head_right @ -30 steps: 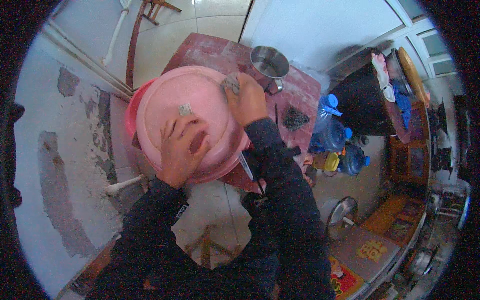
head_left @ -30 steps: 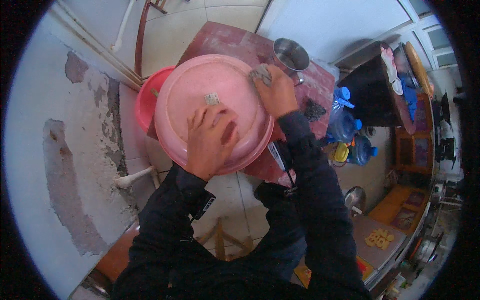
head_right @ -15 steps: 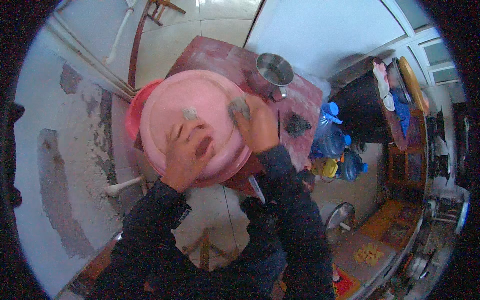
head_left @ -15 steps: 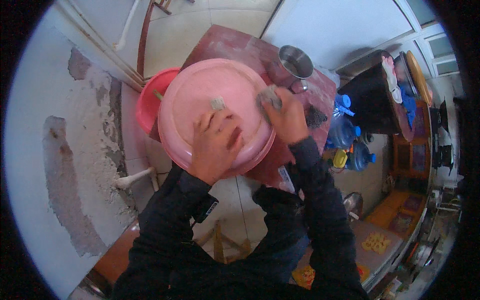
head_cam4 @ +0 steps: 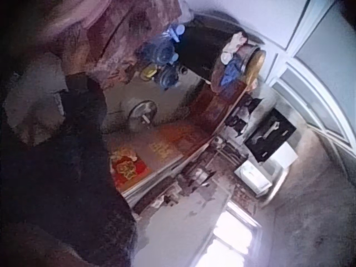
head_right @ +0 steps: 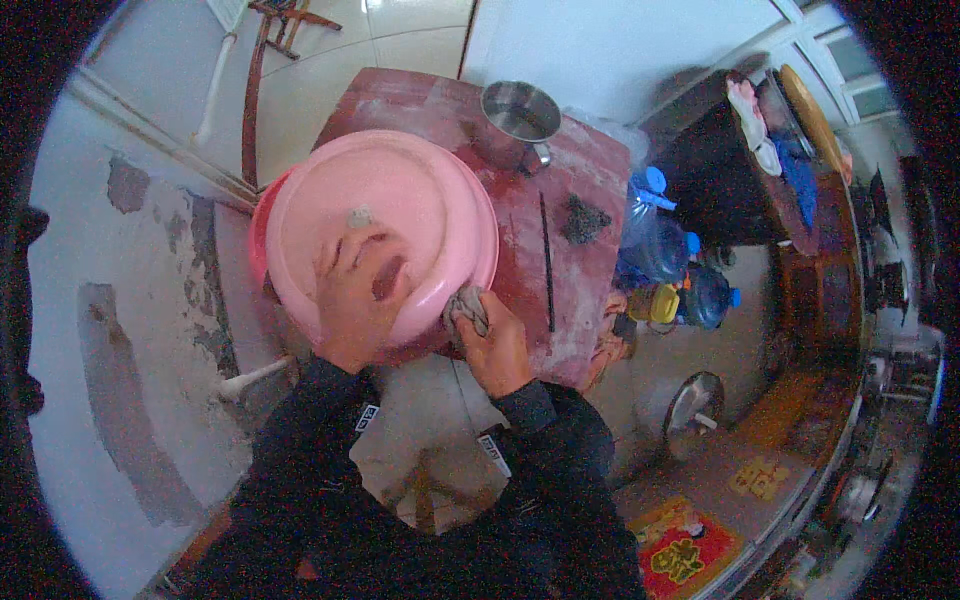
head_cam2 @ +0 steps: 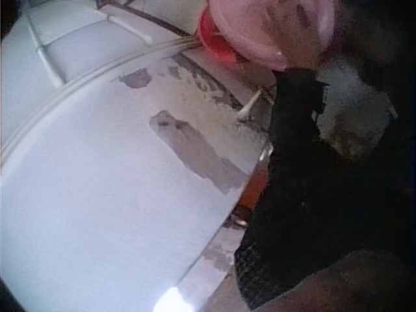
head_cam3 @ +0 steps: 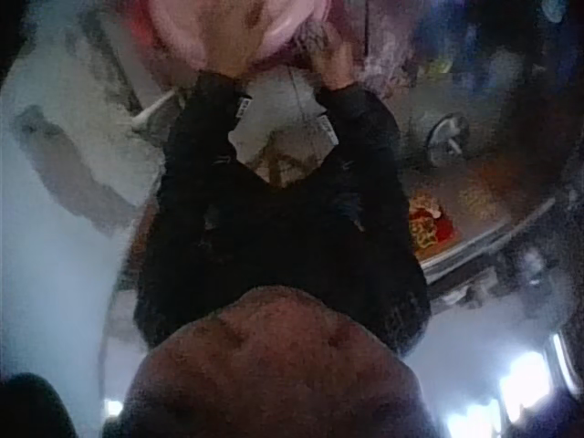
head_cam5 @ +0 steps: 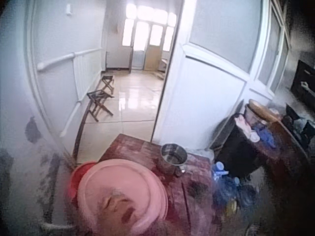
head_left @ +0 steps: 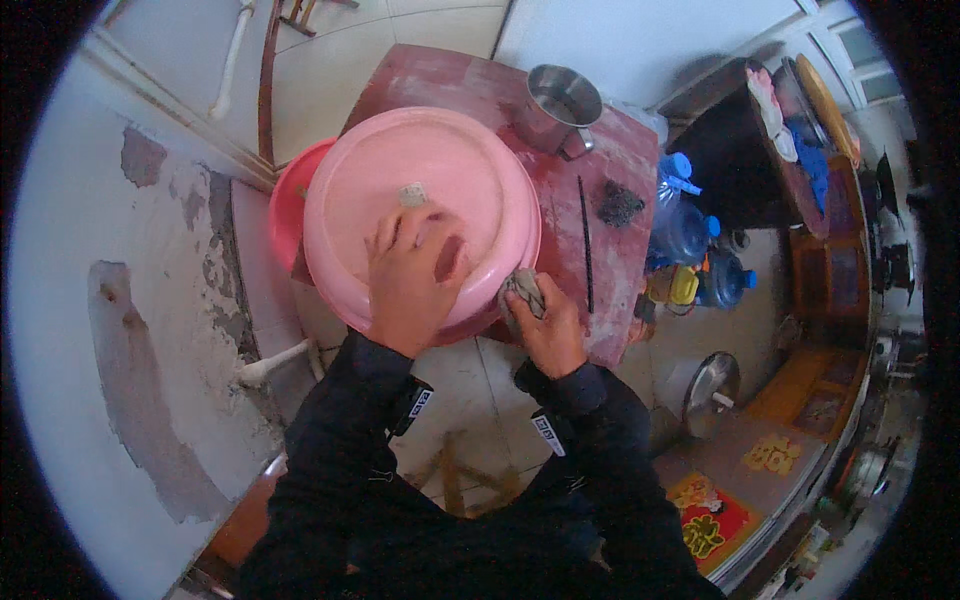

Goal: The person washes a pink plastic basin using a cloth. They scrub the interior and exterior surfaces, flip the basin to access the bottom, and continue wiping all sides. The basin is held and rotated by hand throughout the process.

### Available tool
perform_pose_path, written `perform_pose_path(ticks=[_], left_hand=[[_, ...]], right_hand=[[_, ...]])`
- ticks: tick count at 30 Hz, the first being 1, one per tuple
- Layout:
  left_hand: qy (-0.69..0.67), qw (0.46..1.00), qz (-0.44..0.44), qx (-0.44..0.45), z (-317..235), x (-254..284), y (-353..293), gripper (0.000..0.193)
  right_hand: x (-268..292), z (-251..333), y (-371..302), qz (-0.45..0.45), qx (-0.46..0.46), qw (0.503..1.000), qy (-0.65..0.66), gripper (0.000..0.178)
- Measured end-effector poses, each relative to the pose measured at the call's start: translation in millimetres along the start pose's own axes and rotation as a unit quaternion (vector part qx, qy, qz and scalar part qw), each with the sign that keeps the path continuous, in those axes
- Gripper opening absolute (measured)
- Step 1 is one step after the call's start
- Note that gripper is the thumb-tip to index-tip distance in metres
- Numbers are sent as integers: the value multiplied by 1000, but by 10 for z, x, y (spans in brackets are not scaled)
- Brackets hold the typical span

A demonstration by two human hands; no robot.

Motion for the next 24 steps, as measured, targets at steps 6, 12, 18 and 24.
perform_pose_path(ticks=[6,12,18,24], left_hand=[[2,1000,-7,-5,-22,24,0,30],[30,999,-15,-2,-46,45,24,29],[-12,1000,-12,-15,-18,35,19,31],[-9,1000,-4,-18,-26,41,34,29]], right_hand=[[167,-86,835,-58,-10,998,-5,28],[160,378,1017,-60,68,996,-21,25],[-53,507,301,26,42,998,-37,26],[186,-184,1312,-104,22,988,-113,30]])
Point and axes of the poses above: each hand's wrist, its own y-axis towards the middle knuckle, its own x-axis out of the back of the hand, z = x × y, the point moved 8 cm from there along y, towards the middle knuckle, and after that the axes turned 3 degrees about z, right-handed, at the moved point
